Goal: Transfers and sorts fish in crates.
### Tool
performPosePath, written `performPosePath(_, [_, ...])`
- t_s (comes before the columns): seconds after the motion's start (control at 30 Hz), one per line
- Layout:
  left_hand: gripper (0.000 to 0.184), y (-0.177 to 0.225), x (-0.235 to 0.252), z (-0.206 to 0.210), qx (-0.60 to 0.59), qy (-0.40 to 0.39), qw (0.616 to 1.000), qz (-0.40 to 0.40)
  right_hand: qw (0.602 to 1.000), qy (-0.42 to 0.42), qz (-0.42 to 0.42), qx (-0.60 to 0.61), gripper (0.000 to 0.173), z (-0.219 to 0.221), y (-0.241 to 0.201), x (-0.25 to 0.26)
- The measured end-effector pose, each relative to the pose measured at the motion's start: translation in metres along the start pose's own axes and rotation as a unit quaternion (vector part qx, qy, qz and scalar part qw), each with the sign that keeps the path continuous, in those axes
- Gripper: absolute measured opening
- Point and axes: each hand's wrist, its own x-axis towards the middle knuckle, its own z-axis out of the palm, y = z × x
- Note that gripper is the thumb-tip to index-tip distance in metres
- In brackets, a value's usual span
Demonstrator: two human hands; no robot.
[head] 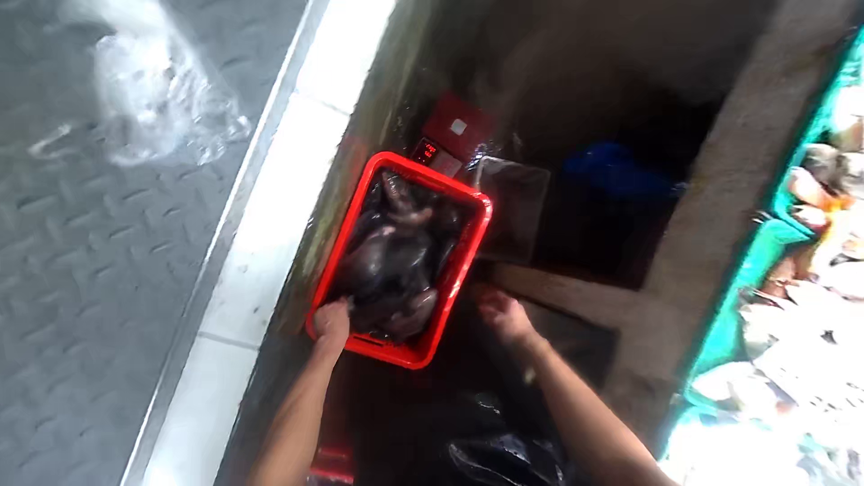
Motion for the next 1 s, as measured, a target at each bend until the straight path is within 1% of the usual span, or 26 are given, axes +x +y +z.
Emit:
performPosePath(0.03, [0.044,-0.003,-0.019,-0.013,-0.027,0.023,0.999,-0.005,1.000,0.004,-0.002,0.003,0.046,0.000,0.003,-0.001])
performPosePath(0.07, [0.053,-0.007,-0.039,-0.025,-0.073,0.038,0.997,-0.007,1.000,0.007,-0.002,0.005,0.046,0.000,0.008,-0.002])
performPosePath(0.1, [0.067,-0.011,-0.059,-0.036,-0.147,0.041,0.988,-0.004,1.000,0.007,0.003,0.007,0.047,0.000,0.014,-0.003])
performPosePath(0.13, [0.079,-0.011,-0.077,-0.045,-0.237,0.039,0.971,0.009,1.000,0.007,0.006,0.012,0.047,-0.001,0.020,-0.003])
performPosePath(0.17, [0.088,-0.004,-0.090,-0.051,-0.329,0.036,0.943,0.029,1.000,0.005,0.010,0.019,0.048,-0.002,0.026,-0.003])
performPosePath(0.2, [0.092,0.012,-0.099,-0.056,-0.398,0.041,0.915,0.052,1.000,0.004,0.014,0.025,0.048,-0.003,0.032,-0.001])
performPosePath(0.23, [0.091,0.038,-0.103,-0.061,-0.453,0.043,0.887,0.078,0.999,0.002,0.019,0.030,0.048,-0.005,0.038,0.002])
performPosePath(0.3, [0.091,0.104,-0.095,-0.070,-0.537,0.017,0.833,0.130,0.999,-0.002,0.026,0.034,0.047,-0.011,0.048,0.006])
performPosePath(0.37, [0.091,0.178,-0.077,-0.076,-0.579,-0.009,0.797,0.174,0.999,-0.007,0.031,0.026,0.046,-0.022,0.055,0.013])
performPosePath(0.4, [0.088,0.213,-0.065,-0.074,-0.587,-0.010,0.786,0.196,0.999,-0.010,0.034,0.012,0.046,-0.030,0.056,0.017])
performPosePath(0.43, [0.088,0.243,-0.052,-0.071,-0.571,-0.008,0.792,0.216,0.999,-0.012,0.040,-0.009,0.046,-0.039,0.056,0.024])
performPosePath(0.47, [0.088,0.264,-0.043,-0.064,-0.541,-0.001,0.809,0.231,0.998,-0.016,0.048,-0.039,0.048,-0.048,0.055,0.028])
performPosePath(0.5, [0.085,0.278,-0.040,-0.057,-0.520,0.011,0.821,0.236,0.996,-0.016,0.052,-0.072,0.049,-0.058,0.053,0.033])
performPosePath(0.53, [0.081,0.283,-0.044,-0.051,-0.520,0.028,0.822,0.231,0.994,-0.009,0.048,-0.099,0.048,-0.070,0.047,0.039])
performPosePath(0.57, [0.076,0.281,-0.051,-0.043,-0.528,0.060,0.821,0.208,0.992,0.004,0.037,-0.117,0.047,-0.083,0.036,0.046])
performPosePath(0.6, [0.068,0.272,-0.060,-0.033,-0.542,0.115,0.816,0.164,0.992,0.024,0.013,-0.124,0.045,-0.096,0.019,0.054])
performPosePath(0.63, [0.062,0.255,-0.072,-0.020,-0.553,0.182,0.806,0.101,0.991,0.050,-0.023,-0.121,0.044,-0.107,-0.004,0.061])
performPosePath(0.7, [0.058,0.207,-0.092,0.008,-0.543,0.308,0.779,-0.057,0.981,0.118,-0.109,-0.106,0.040,-0.123,-0.062,0.078])
performPosePath(0.73, [0.061,0.179,-0.098,0.022,-0.529,0.342,0.763,-0.149,0.972,0.155,-0.153,-0.091,0.039,-0.124,-0.092,0.091])
performPosePath(0.77, [0.066,0.153,-0.101,0.035,-0.529,0.345,0.738,-0.239,0.963,0.177,-0.187,-0.077,0.037,-0.123,-0.121,0.107])
performPosePath(0.8, [0.071,0.131,-0.098,0.050,-0.525,0.331,0.715,-0.322,0.955,0.188,-0.218,-0.076,0.038,-0.119,-0.149,0.126])
performPosePath(0.83, [0.076,0.113,-0.093,0.066,-0.532,0.290,0.699,-0.381,0.949,0.181,-0.241,-0.089,0.042,-0.113,-0.175,0.144])
performPosePath(0.87, [0.076,0.102,-0.088,0.080,-0.546,0.246,0.692,-0.403,0.949,0.158,-0.252,-0.109,0.048,-0.104,-0.201,0.161])
performPosePath(0.9, [0.071,0.097,-0.082,0.089,-0.564,0.213,0.691,-0.399,0.949,0.132,-0.256,-0.129,0.053,-0.093,-0.226,0.175])
performPosePath(0.93, [0.066,0.096,-0.077,0.094,-0.577,0.194,0.694,-0.385,0.948,0.114,-0.258,-0.148,0.055,-0.079,-0.246,0.186])
performPosePath(1.0, [0.063,0.092,-0.063,0.103,-0.581,0.170,0.709,-0.361,0.948,0.102,-0.243,-0.176,0.055,-0.052,-0.273,0.200])
